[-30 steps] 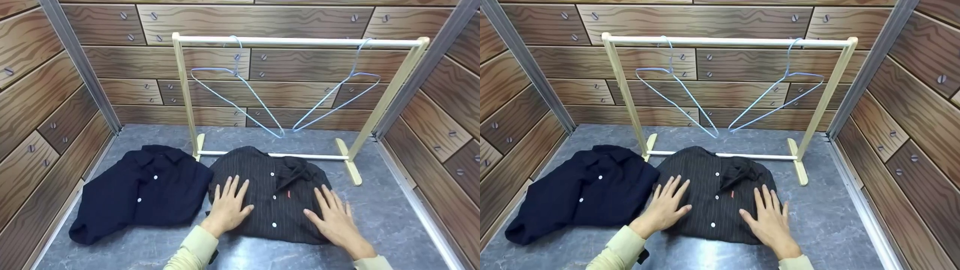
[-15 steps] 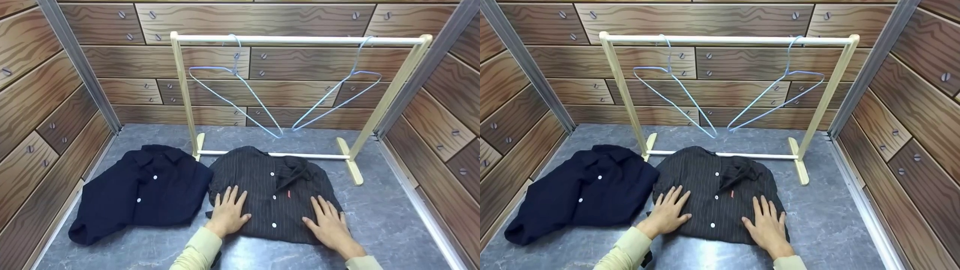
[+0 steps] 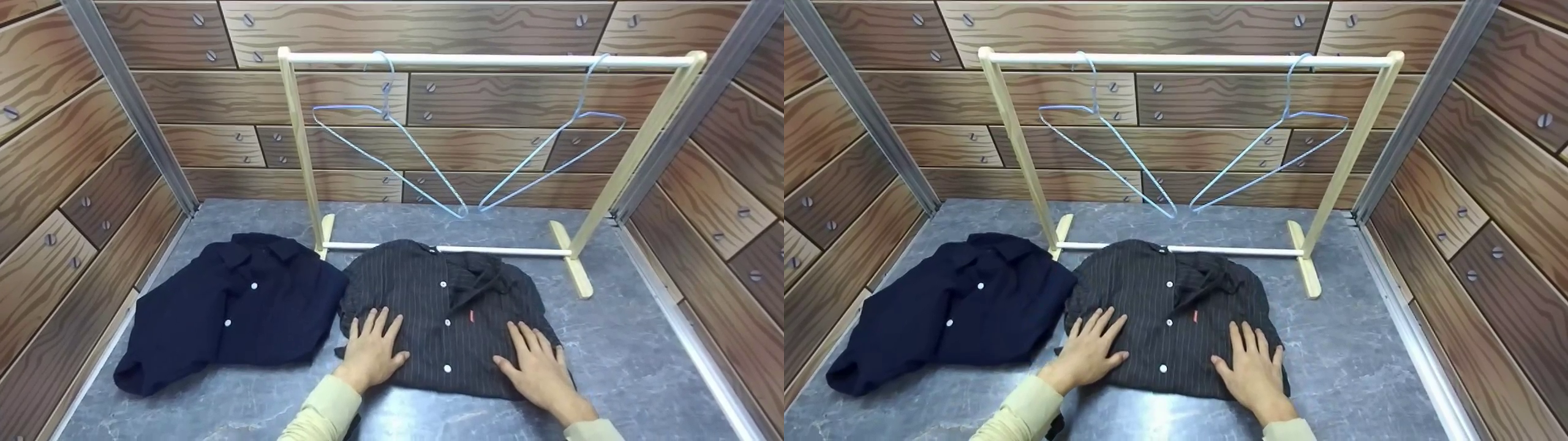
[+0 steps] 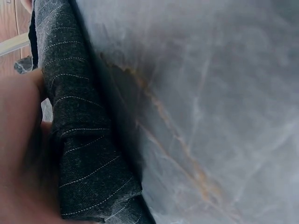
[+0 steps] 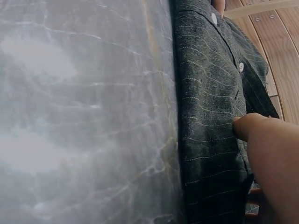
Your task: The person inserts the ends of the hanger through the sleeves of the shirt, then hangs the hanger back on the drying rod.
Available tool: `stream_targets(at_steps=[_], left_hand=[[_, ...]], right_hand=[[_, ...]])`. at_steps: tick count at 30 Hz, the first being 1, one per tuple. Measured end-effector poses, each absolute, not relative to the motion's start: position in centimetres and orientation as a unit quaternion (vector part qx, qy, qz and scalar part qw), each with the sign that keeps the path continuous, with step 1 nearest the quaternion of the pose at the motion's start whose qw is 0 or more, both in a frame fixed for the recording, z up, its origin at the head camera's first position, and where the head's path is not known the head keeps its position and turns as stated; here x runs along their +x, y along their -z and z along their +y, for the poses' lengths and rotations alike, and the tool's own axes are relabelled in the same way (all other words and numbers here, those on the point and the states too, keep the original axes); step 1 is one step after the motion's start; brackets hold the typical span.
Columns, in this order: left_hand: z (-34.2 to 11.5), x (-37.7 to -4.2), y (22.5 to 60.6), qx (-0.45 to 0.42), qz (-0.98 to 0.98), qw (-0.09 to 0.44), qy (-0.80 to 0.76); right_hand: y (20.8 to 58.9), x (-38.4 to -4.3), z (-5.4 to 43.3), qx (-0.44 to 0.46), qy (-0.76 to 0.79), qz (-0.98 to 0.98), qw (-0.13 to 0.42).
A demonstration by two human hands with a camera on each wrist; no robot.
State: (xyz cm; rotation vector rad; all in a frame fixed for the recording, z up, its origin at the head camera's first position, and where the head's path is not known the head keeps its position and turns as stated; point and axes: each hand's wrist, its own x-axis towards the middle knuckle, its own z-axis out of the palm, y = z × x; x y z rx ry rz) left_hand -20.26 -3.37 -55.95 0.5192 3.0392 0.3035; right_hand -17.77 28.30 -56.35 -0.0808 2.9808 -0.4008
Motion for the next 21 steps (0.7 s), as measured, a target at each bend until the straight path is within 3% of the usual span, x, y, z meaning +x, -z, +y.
stream_targets(at_steps=[21], left_hand=[[-3.8, -17.5, 56.4, 0.165, 0.982, 0.035, -0.079]], right_hand=[[57.1, -15.5, 28.2, -0.026, 0.128, 0.989, 0.065]])
